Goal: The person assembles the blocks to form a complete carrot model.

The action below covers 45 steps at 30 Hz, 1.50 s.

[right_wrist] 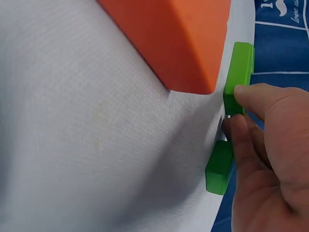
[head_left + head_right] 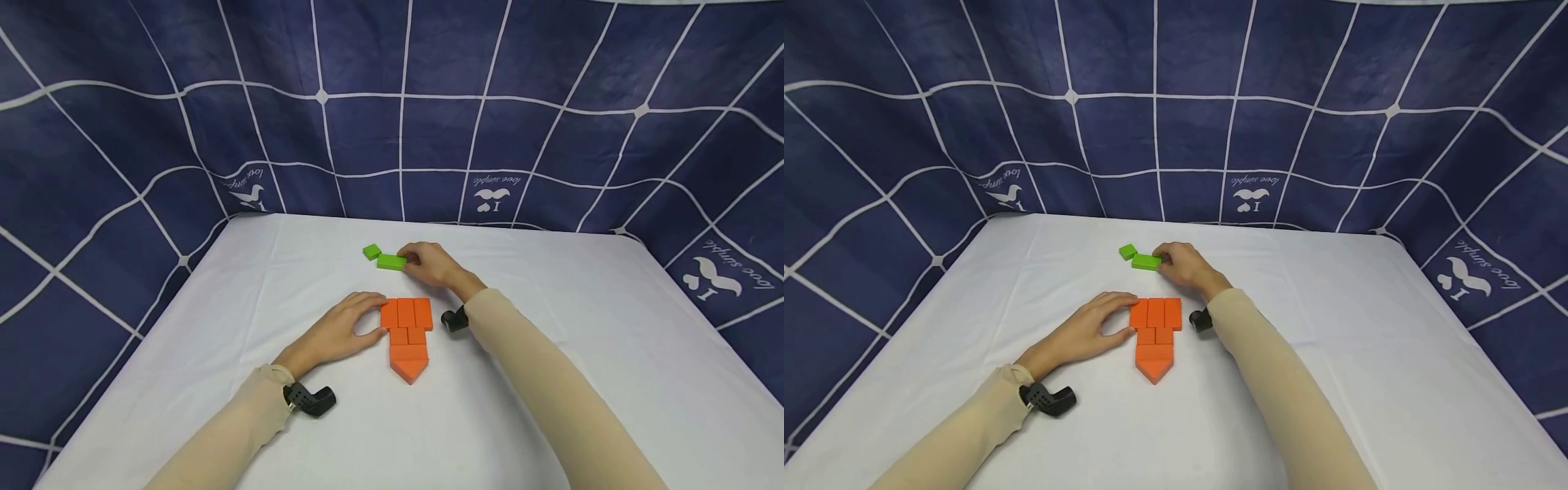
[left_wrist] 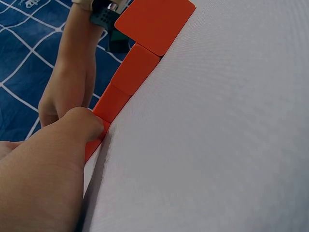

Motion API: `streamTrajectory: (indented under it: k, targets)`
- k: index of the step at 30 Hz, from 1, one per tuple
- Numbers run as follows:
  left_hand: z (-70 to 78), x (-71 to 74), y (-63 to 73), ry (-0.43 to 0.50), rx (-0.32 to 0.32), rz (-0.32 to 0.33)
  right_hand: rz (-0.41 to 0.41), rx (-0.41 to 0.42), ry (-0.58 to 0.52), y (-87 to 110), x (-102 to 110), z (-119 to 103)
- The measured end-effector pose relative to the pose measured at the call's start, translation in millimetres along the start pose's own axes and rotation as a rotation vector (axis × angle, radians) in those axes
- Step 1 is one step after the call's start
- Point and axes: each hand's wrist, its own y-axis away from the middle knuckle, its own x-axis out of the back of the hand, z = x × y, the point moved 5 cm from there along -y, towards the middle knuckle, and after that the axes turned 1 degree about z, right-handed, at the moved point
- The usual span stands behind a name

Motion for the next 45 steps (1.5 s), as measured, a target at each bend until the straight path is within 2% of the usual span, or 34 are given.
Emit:
streamTrajectory:
  k: [6, 22, 31, 38, 45]
  targets:
    - [0.1, -0.7, 0.5, 0.002, -0.002, -0.001, 0.024, 0.012, 0.005, 1.4, -1, 2]
    - [0.2, 1.6, -1.3, 0.000, 0.002, -0.007, 0.084, 0.034, -0.079, 13.0, 7, 0]
    - [-0.8, 1.4, -1.4, 0.002, 0.010, -0.017, 0.115, 0.040, -0.151, 27.3, 11, 4]
    - [-1.4, -0.7, -2.2, 0.007, 0.006, -0.025, 0.132, 0.042, -0.255, 45.9, 13, 6]
    - [-1.2, 1.6, -3.5, -0.007, 0.013, -0.022, 0.132, 0.050, -0.296, 54.4, 15, 6]
